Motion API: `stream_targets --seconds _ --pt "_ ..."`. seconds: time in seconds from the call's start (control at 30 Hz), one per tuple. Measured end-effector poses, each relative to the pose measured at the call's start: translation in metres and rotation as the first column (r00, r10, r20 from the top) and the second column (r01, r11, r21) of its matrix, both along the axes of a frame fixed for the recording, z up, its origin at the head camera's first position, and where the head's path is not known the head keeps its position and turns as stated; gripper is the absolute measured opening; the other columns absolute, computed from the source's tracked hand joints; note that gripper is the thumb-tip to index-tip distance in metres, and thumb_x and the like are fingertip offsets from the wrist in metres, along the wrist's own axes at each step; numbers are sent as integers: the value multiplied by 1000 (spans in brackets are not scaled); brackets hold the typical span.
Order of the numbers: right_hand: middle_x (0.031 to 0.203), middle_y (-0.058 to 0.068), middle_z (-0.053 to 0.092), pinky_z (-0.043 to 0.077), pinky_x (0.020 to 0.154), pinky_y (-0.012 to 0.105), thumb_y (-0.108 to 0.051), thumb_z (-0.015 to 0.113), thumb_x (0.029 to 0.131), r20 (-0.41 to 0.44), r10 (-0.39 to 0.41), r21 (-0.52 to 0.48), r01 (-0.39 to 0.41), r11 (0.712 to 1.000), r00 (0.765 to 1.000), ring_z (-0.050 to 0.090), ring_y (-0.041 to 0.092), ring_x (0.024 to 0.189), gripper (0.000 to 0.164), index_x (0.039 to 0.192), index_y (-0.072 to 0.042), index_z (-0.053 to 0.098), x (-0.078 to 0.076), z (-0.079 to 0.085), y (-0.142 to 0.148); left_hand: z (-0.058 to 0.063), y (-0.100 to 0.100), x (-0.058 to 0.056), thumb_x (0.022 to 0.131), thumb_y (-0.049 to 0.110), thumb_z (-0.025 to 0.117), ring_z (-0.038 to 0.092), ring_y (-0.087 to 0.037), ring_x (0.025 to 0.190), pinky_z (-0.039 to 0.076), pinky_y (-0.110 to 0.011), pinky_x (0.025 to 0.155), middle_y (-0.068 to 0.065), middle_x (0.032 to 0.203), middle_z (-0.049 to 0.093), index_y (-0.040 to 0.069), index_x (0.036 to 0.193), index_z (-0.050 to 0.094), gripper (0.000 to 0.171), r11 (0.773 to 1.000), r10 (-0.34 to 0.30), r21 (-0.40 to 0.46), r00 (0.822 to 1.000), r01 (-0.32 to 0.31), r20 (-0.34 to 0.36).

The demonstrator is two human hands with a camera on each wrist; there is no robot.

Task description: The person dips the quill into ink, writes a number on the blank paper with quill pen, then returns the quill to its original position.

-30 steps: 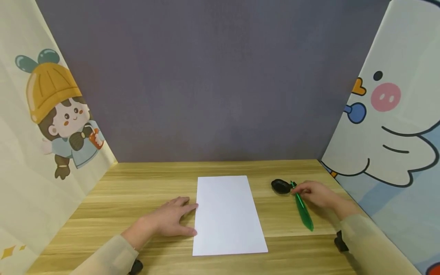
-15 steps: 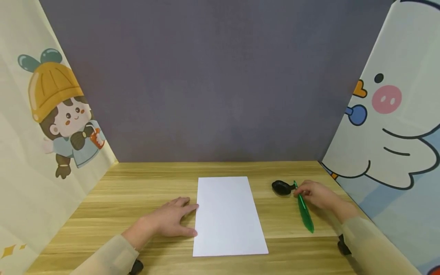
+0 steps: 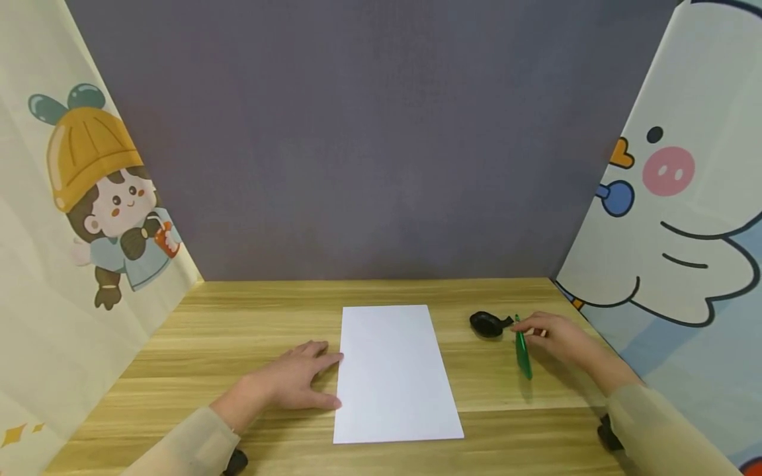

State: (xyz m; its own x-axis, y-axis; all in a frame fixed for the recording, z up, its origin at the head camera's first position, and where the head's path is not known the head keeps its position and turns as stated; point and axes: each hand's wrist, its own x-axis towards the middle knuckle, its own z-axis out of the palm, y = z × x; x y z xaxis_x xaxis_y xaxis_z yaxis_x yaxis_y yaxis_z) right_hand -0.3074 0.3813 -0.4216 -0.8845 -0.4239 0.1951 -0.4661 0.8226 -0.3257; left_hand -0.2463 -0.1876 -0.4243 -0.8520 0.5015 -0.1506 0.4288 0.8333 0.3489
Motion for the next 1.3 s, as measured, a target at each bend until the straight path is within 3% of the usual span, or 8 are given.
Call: stream_targets --seconds 0.17,0.27,0.37,0.53,0.63,0.77,1.03,1.3 --pt "125 6 79 60 77 28 -5 72 105 -24 -52 -84 50 995 998 70 10 98 32 134 -17 79 8 1 -4 -1 0 0 92 74 75 32 -52 163 29 -74 130 -23 177 34 25 168 47 95 1000 -1 -5 1000 1 2" --pt "134 13 78 59 78 26 -13 70 108 -5 -85 -158 83 984 996 72 10 105 32 139 -15 77 11 2 -6 -1 0 -1 92 73 75 32 -52 163 29 -74 130 -23 177 33 25 168 46 95 1000 -3 -5 1000 3 5" --pt "134 16 78 60 75 27 -18 68 110 11 -86 -274 86 958 996 72 4 101 31 139 -10 76 12 2 -8 -1 0 -1 93 73 75 31 -52 163 29 -74 130 -23 177 33 25 169 46 94 1000 -4 -7 1000 4 8" --pt "118 11 82 64 76 30 -14 64 112 14 -72 -417 72 906 997 72 4 91 30 137 0 75 11 0 -11 1 -1 -1 93 72 75 32 -52 163 29 -74 129 -24 177 34 24 168 46 94 1000 -8 -6 1000 8 4" --pt "116 9 82 65 80 27 -20 62 114 37 -118 -436 123 892 992 72 1 93 32 137 -1 75 12 2 -14 2 0 -1 93 72 75 32 -52 163 30 -74 129 -24 176 34 24 168 47 93 1000 -9 -6 1000 9 0" --pt "124 17 81 66 83 26 -23 60 115 75 -150 -470 168 867 986 73 -3 95 36 138 1 74 12 2 -19 2 1 -1 93 73 75 32 -52 163 30 -73 130 -23 176 35 24 168 47 93 1000 -7 -8 1000 7 5" --pt "119 21 80 67 88 27 -24 55 118 163 -108 -588 184 788 981 78 3 98 45 142 13 63 10 1 -29 2 1 -1 93 73 75 32 -51 163 29 -73 130 -23 177 34 25 168 47 93 1000 -4 -10 1000 4 5" --pt "129 32 73 66 88 22 -20 50 119 259 -95 -602 238 762 961 77 8 100 46 143 19 57 1 3 -39 2 0 0 93 72 75 32 -52 163 29 -73 130 -24 176 34 24 168 48 93 1000 -5 -6 1000 5 4"
